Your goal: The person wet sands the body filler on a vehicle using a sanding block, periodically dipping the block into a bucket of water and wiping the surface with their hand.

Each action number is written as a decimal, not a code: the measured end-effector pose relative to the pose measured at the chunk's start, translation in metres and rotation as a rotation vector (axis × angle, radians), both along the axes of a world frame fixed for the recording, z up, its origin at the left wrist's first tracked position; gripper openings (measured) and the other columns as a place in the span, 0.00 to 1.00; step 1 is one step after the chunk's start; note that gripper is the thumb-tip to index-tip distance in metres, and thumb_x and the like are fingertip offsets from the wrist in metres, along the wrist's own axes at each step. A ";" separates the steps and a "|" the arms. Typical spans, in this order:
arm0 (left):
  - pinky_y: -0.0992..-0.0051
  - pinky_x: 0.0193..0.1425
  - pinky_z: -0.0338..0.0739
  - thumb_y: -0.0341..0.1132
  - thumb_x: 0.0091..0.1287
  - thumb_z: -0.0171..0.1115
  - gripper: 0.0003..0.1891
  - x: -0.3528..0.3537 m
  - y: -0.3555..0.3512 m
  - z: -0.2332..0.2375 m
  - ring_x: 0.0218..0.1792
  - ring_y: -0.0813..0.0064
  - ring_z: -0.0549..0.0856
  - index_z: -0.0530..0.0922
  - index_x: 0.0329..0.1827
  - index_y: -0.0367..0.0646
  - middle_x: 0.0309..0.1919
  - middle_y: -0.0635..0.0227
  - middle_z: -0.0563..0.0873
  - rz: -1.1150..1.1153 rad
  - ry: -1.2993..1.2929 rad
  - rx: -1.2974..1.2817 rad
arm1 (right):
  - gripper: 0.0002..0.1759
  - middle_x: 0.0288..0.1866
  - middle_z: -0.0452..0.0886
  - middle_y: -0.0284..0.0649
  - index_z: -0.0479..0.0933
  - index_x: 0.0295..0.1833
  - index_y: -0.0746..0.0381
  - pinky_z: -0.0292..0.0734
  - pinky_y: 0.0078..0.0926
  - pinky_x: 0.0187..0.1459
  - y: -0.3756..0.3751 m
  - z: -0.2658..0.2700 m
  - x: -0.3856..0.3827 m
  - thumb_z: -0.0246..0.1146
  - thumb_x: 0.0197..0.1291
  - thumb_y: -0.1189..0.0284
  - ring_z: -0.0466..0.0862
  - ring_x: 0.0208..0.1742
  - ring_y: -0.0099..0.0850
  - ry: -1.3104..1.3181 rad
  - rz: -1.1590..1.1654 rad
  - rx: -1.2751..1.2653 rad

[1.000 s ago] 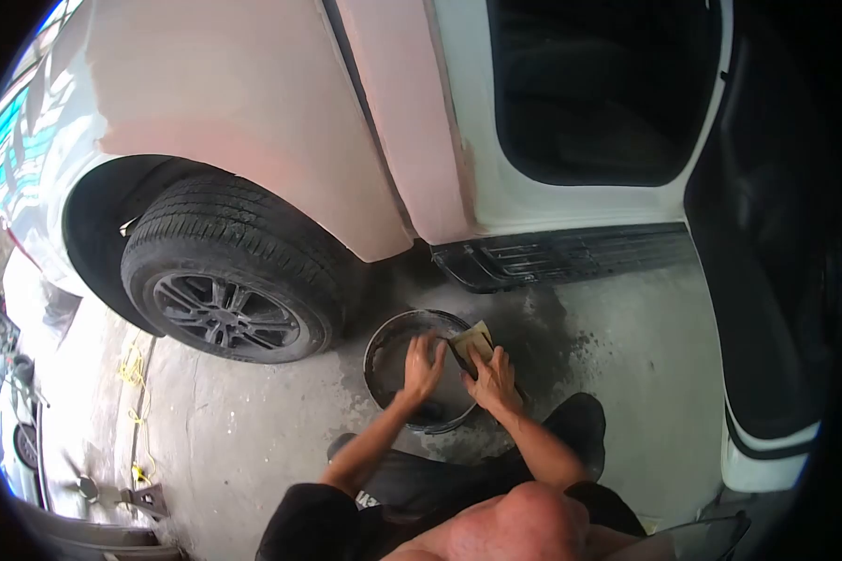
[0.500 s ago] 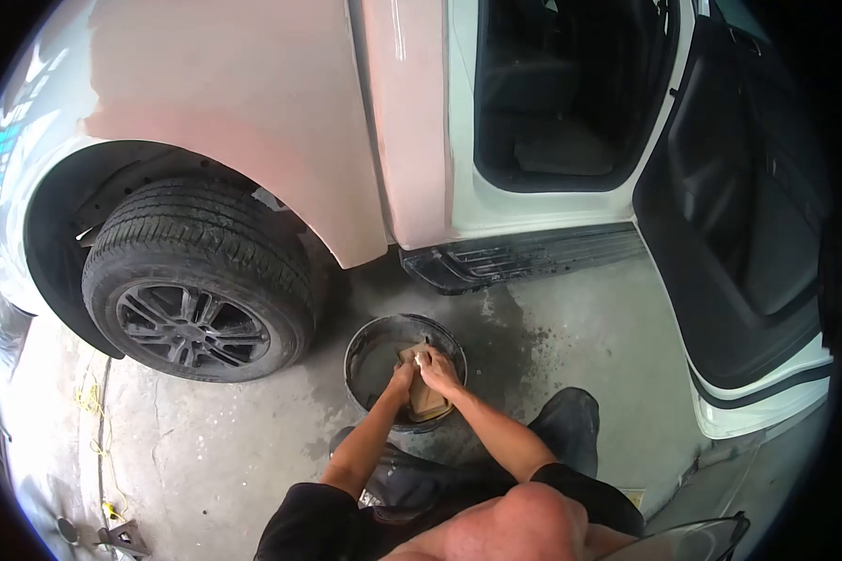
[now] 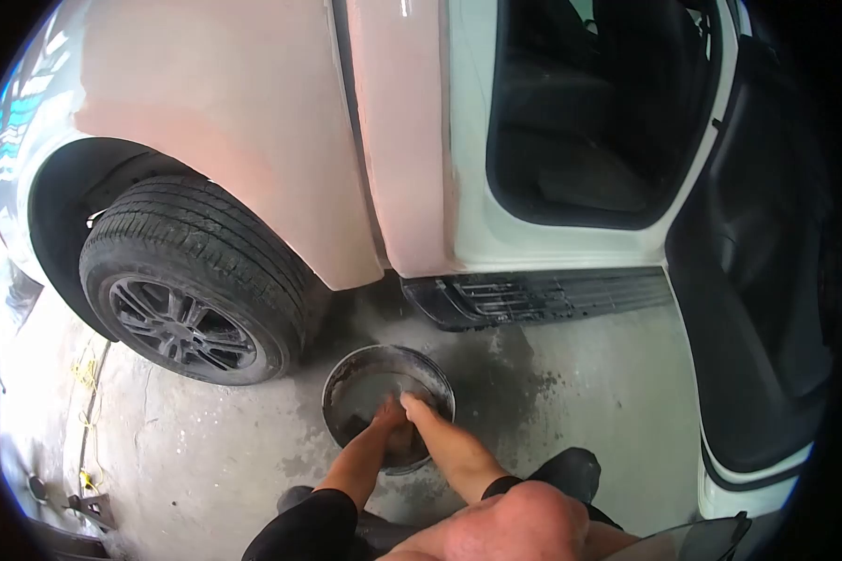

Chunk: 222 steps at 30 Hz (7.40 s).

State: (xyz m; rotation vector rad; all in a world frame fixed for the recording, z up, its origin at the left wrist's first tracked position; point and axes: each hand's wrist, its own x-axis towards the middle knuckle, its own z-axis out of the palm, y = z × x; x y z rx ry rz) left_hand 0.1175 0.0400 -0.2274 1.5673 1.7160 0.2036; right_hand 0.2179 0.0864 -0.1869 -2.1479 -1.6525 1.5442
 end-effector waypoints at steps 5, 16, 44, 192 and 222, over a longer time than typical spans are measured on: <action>0.54 0.73 0.72 0.56 0.70 0.58 0.41 -0.001 0.002 -0.025 0.69 0.44 0.74 0.60 0.79 0.39 0.74 0.47 0.71 -0.029 -0.062 -0.204 | 0.46 0.88 0.49 0.50 0.53 0.84 0.63 0.56 0.48 0.80 0.005 0.021 -0.012 0.37 0.77 0.38 0.54 0.86 0.48 0.082 0.002 -0.038; 0.58 0.66 0.78 0.54 0.77 0.50 0.28 -0.023 -0.005 0.025 0.60 0.58 0.83 0.75 0.70 0.44 0.65 0.58 0.82 0.468 -0.640 -0.407 | 0.51 0.88 0.48 0.53 0.52 0.85 0.63 0.54 0.51 0.80 -0.005 0.153 -0.005 0.35 0.74 0.32 0.51 0.87 0.49 0.500 -0.346 -0.335; 0.65 0.62 0.79 0.43 0.75 0.65 0.27 0.029 -0.085 0.222 0.55 0.68 0.84 0.72 0.74 0.45 0.58 0.67 0.84 1.145 -1.173 0.398 | 0.15 0.23 0.75 0.38 0.79 0.31 0.64 0.71 0.35 0.27 0.121 0.375 0.277 0.65 0.72 0.69 0.75 0.23 0.35 0.588 0.334 1.525; 0.44 0.81 0.54 0.43 0.79 0.52 0.26 0.045 0.129 0.744 0.74 0.38 0.65 0.70 0.80 0.53 0.73 0.48 0.75 0.646 0.659 1.984 | 0.33 0.66 0.74 0.52 0.69 0.77 0.53 0.71 0.51 0.61 0.319 0.343 0.477 0.54 0.75 0.47 0.77 0.64 0.48 -0.641 -0.325 1.439; 0.37 0.74 0.61 0.44 0.76 0.57 0.22 0.023 0.131 0.830 0.69 0.33 0.67 0.75 0.72 0.55 0.68 0.30 0.68 0.814 0.518 1.943 | 0.33 0.61 0.73 0.53 0.68 0.77 0.54 0.73 0.52 0.57 0.310 0.347 0.476 0.54 0.75 0.48 0.80 0.55 0.52 -0.612 -0.296 1.528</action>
